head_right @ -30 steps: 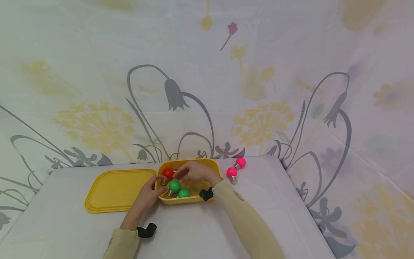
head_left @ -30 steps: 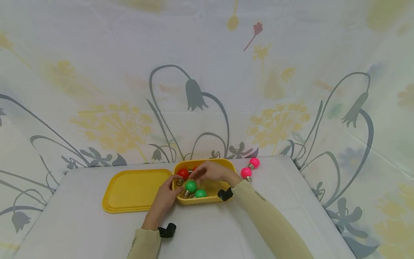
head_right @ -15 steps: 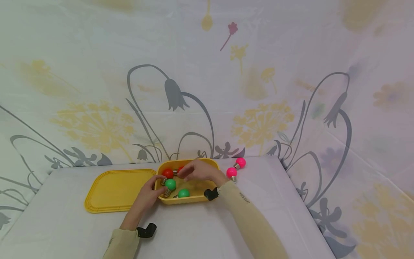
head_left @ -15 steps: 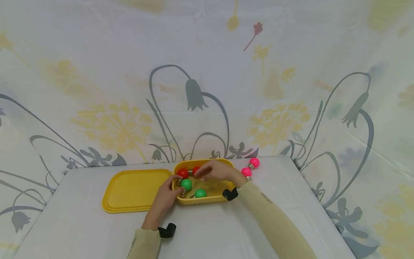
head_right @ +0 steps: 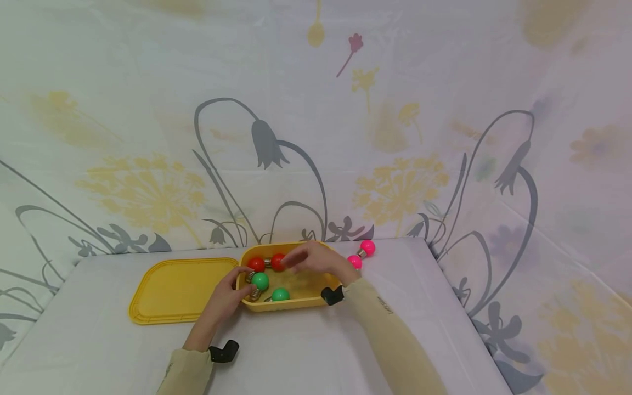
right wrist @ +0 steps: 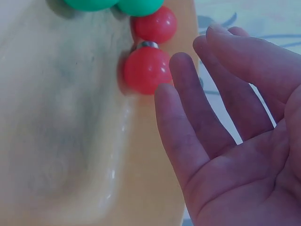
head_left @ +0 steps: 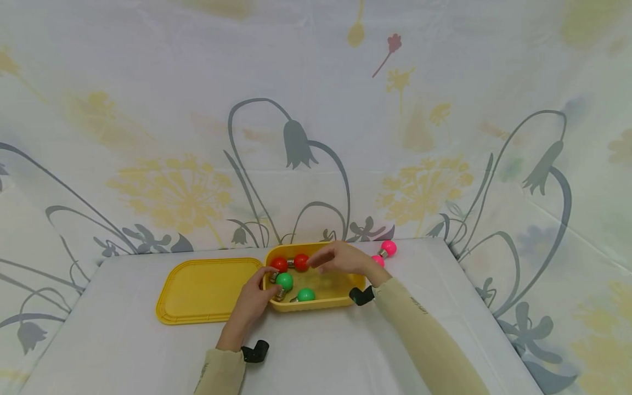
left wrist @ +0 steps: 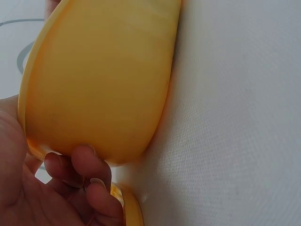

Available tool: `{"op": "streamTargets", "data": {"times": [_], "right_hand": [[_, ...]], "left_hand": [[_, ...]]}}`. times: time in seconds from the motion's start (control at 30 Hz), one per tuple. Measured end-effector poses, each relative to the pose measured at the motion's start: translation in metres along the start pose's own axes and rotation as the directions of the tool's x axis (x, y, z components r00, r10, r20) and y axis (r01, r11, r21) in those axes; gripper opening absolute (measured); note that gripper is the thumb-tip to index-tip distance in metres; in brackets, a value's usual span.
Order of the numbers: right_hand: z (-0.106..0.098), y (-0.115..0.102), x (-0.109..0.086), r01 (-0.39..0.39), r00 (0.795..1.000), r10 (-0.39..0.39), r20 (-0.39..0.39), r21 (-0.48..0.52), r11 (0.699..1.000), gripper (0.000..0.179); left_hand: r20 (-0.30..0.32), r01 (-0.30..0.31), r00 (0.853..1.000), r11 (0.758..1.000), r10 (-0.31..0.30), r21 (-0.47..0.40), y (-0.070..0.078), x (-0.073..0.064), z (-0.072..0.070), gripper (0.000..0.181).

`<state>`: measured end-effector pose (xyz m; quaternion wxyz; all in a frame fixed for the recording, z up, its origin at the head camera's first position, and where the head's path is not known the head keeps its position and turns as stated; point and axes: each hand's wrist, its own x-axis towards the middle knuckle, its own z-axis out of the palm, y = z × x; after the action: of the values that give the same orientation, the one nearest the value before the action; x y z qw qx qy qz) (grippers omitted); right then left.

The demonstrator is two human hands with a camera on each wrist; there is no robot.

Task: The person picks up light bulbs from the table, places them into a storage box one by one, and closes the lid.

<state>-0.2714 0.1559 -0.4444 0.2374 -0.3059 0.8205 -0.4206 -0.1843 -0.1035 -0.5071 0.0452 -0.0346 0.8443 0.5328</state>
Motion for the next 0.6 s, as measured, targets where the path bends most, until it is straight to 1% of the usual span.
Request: {"op": "streamTargets", "data": {"times": [0.2,0.4,0.47,0.6], "right_hand": [[-0.007,0.002,-0.01,-0.04,0.999,0.041,-0.018,0.032,0.999,0.031],[-0.014,0.004,-0.02,-0.09,0.994,0.092,-0.06,0.043,0.995,0.031],[-0.016,0.006,-0.024,-0.094,0.992,0.097,-0.076,0.053,0.994,0.031],[-0.024,0.011,-0.031,-0.057,0.994,0.064,-0.089,0.082,0.995,0.03]], "left_hand": [[0.002,0.001,1.0,1.0,-0.001,-0.009,-0.001,0.0,0.0,0.037],[-0.002,0.0,1.0,1.0,0.0,-0.015,-0.003,0.0,0.001,0.036],[-0.004,-0.002,1.0,1.0,0.002,-0.016,-0.004,0.001,0.001,0.036],[-0.004,-0.012,1.0,1.0,0.012,-0.014,-0.003,0.001,0.0,0.035]]}}
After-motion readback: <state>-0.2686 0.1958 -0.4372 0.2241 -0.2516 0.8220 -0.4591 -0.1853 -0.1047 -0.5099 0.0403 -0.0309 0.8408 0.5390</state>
